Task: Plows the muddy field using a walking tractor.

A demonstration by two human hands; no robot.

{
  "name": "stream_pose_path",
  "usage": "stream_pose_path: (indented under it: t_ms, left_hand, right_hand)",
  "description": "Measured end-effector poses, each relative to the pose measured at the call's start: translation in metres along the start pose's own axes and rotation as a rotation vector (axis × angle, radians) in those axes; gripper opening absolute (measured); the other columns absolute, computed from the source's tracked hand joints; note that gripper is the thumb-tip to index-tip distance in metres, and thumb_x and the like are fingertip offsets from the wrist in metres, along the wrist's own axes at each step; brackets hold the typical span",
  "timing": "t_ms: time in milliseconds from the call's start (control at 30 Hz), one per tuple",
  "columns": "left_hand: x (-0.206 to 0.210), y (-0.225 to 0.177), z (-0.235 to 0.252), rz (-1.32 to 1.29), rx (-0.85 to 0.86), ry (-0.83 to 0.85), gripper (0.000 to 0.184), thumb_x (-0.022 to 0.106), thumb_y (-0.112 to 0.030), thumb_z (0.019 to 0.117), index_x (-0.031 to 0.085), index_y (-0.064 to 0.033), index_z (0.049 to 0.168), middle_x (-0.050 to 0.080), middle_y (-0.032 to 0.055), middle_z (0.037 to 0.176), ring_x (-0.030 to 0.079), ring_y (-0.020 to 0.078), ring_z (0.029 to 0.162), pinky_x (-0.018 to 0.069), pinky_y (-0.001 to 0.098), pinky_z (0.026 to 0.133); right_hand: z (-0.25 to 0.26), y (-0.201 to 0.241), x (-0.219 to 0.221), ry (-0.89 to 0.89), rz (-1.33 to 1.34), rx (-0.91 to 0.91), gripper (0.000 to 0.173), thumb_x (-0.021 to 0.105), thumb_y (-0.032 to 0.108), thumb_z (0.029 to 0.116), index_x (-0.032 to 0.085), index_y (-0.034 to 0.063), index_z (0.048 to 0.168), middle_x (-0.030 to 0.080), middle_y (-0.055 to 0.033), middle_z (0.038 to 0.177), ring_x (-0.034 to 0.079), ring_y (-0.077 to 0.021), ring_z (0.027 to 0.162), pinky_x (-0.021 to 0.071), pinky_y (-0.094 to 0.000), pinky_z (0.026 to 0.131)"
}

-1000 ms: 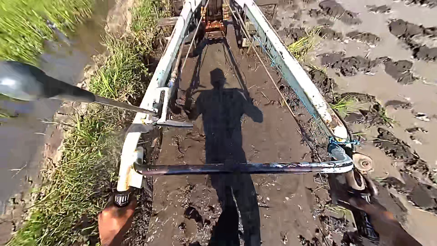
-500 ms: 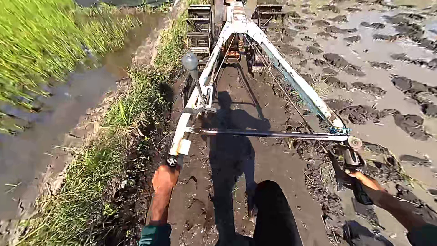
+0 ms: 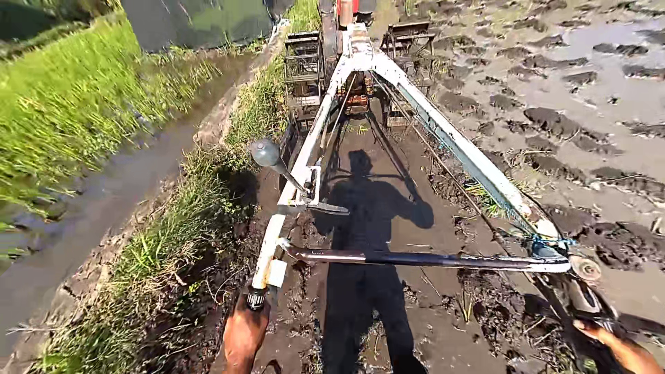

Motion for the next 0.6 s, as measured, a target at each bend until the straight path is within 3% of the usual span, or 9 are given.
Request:
stream_pose_path:
  t_ms: [67,133,167,200,267,333,433,533,600]
  left_hand:
    - [-0.006,-0.029,0.026,0.027,-0.064,0.006,0.057,0.07,-0.04,0.094,0.061,-0.0004,0.134,0.071,0.0297,0.112,0.068,0.0484,0.108,0.0526,0.0648,0.09]
    - [-0.029,-0.039,0.065,0.084,-0.135,-0.027,0.059,0.068,-0.045,0.0944,0.059,-0.0063,0.138,0.07,0.0269,0.117,0.068,0.046,0.111,0.0534,0.0638,0.091]
    - [-0.045,-0.041,0.087,0.091,-0.159,-0.033,0.06,0.068,-0.045,0.0944,0.058,-0.0078,0.14,0.069,0.0271,0.121,0.066,0.0462,0.114,0.0523,0.0644,0.092]
    - [-0.06,-0.042,0.109,0.084,-0.171,-0.038,0.061,0.068,-0.044,0.0949,0.057,-0.0073,0.142,0.066,0.0283,0.125,0.064,0.0475,0.118,0.0505,0.0654,0.095]
    - [-0.081,-0.031,0.159,0.067,-0.188,-0.057,0.062,0.067,-0.044,0.096,0.055,-0.004,0.142,0.063,0.0305,0.13,0.061,0.0491,0.122,0.0485,0.0668,0.097]
    - [-0.098,-0.008,0.212,0.056,-0.206,-0.075,0.063,0.066,-0.043,0.0961,0.056,0.0002,0.14,0.061,0.0328,0.131,0.059,0.0498,0.124,0.0463,0.0685,0.099]
    - [-0.101,0.004,0.296,0.07,-0.113,-0.066,0.062,0.07,-0.041,0.094,0.059,0.0061,0.132,0.061,0.0371,0.127,0.058,0.0536,0.123,0.0445,0.0718,0.1]
    - [-0.08,-0.046,0.328,0.141,0.027,-0.083,0.064,0.067,-0.043,0.097,0.056,0.0044,0.138,0.061,0.0386,0.127,0.058,0.056,0.122,0.0441,0.0715,0.1]
    - [-0.053,-0.08,0.324,0.138,0.036,-0.061,0.064,0.067,-0.042,0.0976,0.055,0.0053,0.139,0.06,0.0402,0.126,0.058,0.0577,0.121,0.0428,0.0724,0.1]
  right_hand:
    - [0.033,0.032,0.003,0.021,-0.078,-0.017,0.032,0.047,0.01,0.1035,0.049,-0.013,0.125,0.056,-0.0059,0.1,0.055,0.0018,0.082,0.0478,-0.0195,0.079]
    - [0.045,0.058,0.027,0.131,-0.158,0.029,0.045,0.045,0.016,0.1061,0.043,-0.0122,0.141,0.056,-0.0189,0.126,0.055,-0.0086,0.104,0.0455,-0.0286,0.097]
    - [0.044,0.063,0.042,0.154,-0.188,0.061,0.047,0.046,0.021,0.1051,0.044,-0.0097,0.141,0.058,-0.0177,0.12,0.057,-0.0115,0.098,0.0484,-0.0332,0.092]
    - [0.04,0.069,0.062,0.17,-0.185,0.069,0.043,0.046,0.023,0.1043,0.047,-0.0069,0.136,0.057,-0.0098,0.104,0.057,-0.009,0.083,0.0508,-0.032,0.079]
    - [0.03,0.083,0.112,0.217,-0.098,0.058,0.039,0.045,0.023,0.1048,0.049,-0.0078,0.128,0.056,-0.0038,0.088,0.055,-0.0065,0.069,0.0512,-0.0291,0.068]
    - [0.024,0.087,0.173,0.345,0.014,0.02,0.039,0.042,0.022,0.1039,0.05,-0.0085,0.127,0.064,-0.0047,0.09,0.061,-0.0065,0.073,0.0541,-0.0284,0.07]
    - [0.04,0.077,0.238,0.393,0.101,0.044,0.046,0.055,0.024,0.0941,0.051,-0.0031,0.131,0.063,-0.0049,0.099,0.06,-0.0073,0.079,0.0532,-0.0291,0.073]
    - [0.109,0.062,0.241,0.28,0.151,0.084,0.044,0.054,0.019,0.0978,0.048,-0.0051,0.135,0.062,-0.0115,0.111,0.06,-0.0129,0.091,0.0514,-0.0335,0.081]
    - [0.167,0.067,0.212,0.255,0.134,0.087,0.044,0.052,0.022,0.0989,0.048,-0.0012,0.136,0.062,-0.0074,0.108,0.061,-0.0098,0.09,0.0532,-0.0302,0.079]
Point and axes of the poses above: each hand's wrist, its own z-axis towards the middle knuckle, its own x-axis out of the palm, y = z × x, the point moved 9 cm from there along z, towards the middle knuckle
